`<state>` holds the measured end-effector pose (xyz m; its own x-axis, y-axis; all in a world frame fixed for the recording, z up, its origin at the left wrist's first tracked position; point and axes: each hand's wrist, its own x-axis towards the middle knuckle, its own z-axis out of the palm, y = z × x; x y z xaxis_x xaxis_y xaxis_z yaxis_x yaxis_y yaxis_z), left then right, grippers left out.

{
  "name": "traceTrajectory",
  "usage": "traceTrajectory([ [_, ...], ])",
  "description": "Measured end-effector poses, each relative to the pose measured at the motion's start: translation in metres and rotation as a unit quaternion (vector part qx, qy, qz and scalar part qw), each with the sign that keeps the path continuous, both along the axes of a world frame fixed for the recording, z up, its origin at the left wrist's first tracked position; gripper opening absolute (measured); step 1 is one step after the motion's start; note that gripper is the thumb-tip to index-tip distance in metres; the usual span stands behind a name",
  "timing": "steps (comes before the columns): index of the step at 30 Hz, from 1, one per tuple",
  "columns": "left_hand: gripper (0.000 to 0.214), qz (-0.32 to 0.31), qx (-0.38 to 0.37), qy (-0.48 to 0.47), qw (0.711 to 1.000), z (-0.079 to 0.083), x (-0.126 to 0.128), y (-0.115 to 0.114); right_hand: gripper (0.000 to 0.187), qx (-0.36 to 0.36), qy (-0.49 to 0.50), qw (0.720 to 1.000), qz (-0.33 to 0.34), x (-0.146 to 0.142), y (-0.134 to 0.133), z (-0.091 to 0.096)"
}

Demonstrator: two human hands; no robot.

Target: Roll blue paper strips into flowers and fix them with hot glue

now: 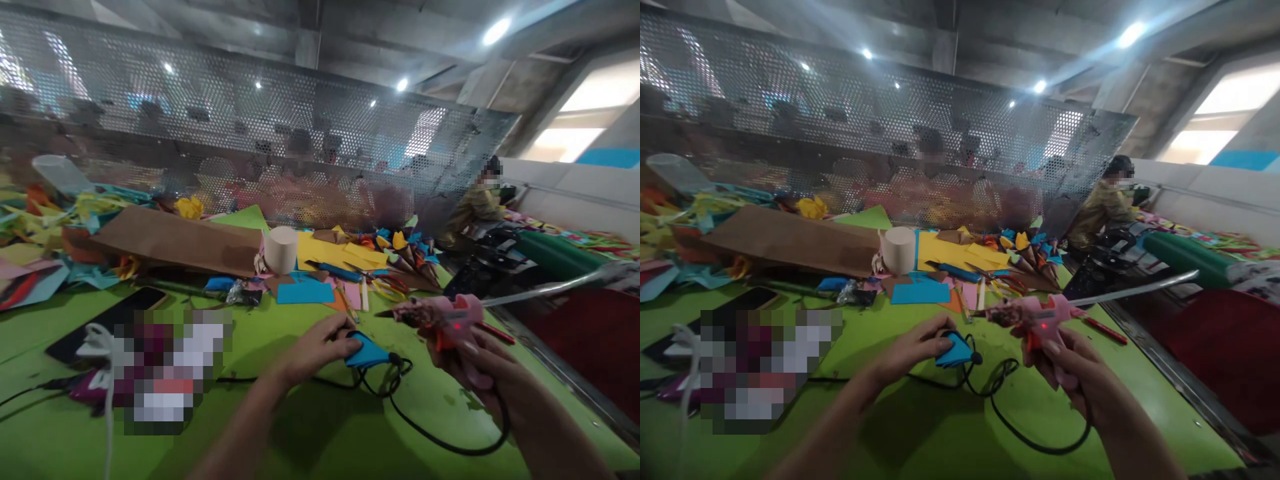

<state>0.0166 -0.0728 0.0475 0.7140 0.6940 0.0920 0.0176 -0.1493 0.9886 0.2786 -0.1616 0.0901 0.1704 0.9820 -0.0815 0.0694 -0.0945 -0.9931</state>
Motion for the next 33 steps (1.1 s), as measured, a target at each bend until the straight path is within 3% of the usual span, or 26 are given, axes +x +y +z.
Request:
traceTrajectory([
  [5, 0.031, -0.001, -0.002, -0.003, 1.000, 0.000, -0.002, -0.002, 0.048, 0.017, -0.116, 0.992, 0.045, -0.008, -0.003, 0.016],
  [11, 0.036, -0.021, 0.006, 0.012, 1.000, 0.005, -0.003, -0.001, 0.044, 0.069, -0.249, 0.959, 0.119, 0.009, 0.001, 0.017],
  [18, 0.037, -0.036, 0.004, 0.018, 0.999, 0.007, -0.003, -0.001, 0.032, 0.088, -0.285, 0.947, 0.120, 0.005, 0.001, 0.024],
  [33, 0.033, -0.073, -0.008, 0.039, 0.997, 0.009, -0.004, -0.001, 0.041, 0.042, -0.329, 0.930, 0.160, 0.012, -0.001, 0.013],
])
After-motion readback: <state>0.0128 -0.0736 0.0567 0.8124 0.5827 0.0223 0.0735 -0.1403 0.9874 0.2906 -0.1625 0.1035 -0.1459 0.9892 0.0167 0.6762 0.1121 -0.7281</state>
